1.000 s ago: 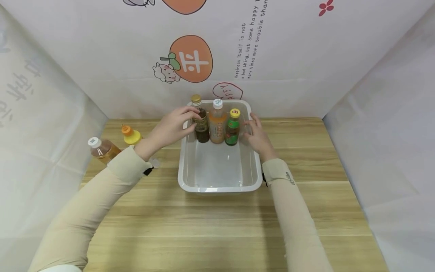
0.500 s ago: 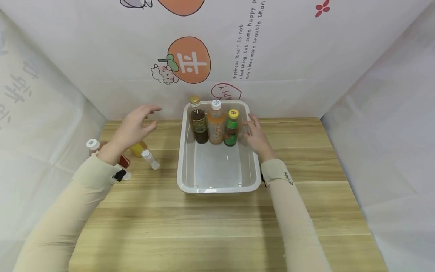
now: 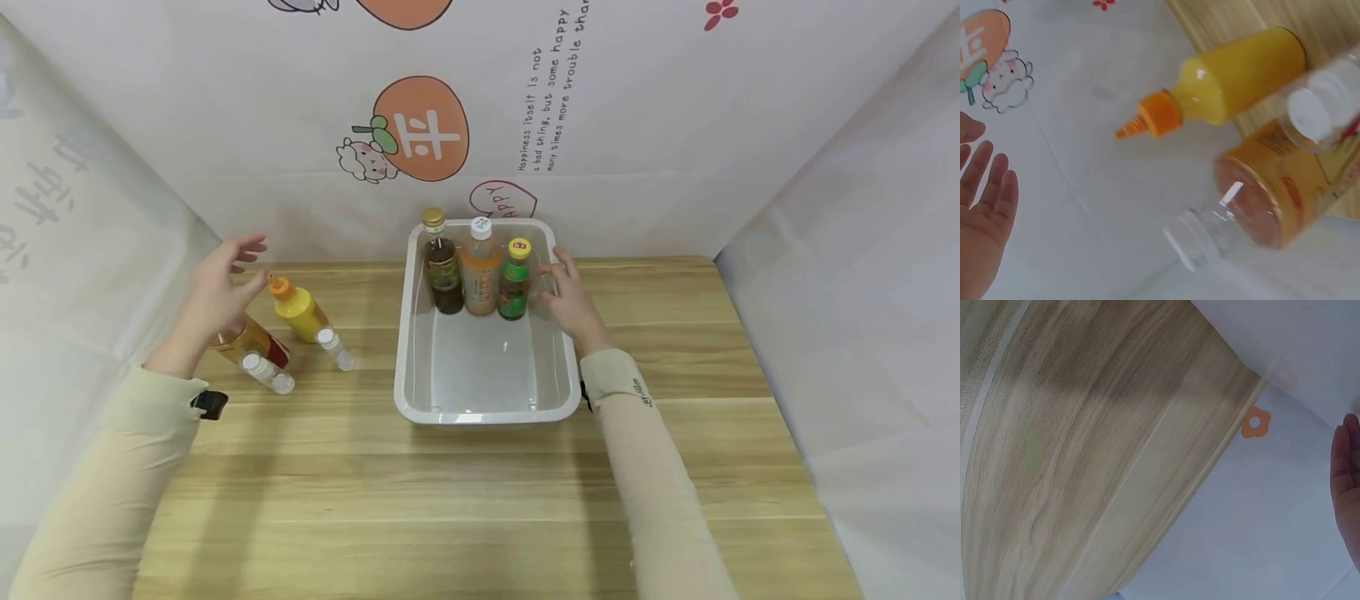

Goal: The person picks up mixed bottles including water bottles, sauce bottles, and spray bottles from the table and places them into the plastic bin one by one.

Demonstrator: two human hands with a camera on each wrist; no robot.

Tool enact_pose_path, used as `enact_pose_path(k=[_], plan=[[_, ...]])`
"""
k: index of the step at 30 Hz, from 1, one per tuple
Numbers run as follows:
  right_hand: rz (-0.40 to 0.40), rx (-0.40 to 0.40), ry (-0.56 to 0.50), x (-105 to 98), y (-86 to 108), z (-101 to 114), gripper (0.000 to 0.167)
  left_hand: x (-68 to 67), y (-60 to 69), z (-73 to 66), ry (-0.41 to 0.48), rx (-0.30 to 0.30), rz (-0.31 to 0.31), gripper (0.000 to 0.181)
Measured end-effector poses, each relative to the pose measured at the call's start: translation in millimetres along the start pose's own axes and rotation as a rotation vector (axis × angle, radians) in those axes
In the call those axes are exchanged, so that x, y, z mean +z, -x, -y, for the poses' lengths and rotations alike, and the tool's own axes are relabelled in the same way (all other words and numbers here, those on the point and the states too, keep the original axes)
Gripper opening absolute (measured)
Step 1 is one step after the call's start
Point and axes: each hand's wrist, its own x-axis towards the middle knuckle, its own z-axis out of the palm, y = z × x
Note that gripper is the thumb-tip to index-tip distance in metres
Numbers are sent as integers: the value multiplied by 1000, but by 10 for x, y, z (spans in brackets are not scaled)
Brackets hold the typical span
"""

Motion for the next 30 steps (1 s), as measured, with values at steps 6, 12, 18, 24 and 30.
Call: enact_pose_path(k=[6,12,18,24,30], plan=[[-5,0,-4,3,-1,-27,39,-65,90,170,60,-2,-67,55],[-16,-9,4,8,-5,-41,39,-114,183,335,43,-56,-59,59],[-18,-20,7,20,-18,-34,39,-167,278,495,31,-68,-74,59],[-16,-5,-10,27,-29,-43,39,-197,351,591,23,-90,-67,62],[-14,-1,-25,20,-23,-41,39,-215,408,642,35,-114,-47,66]])
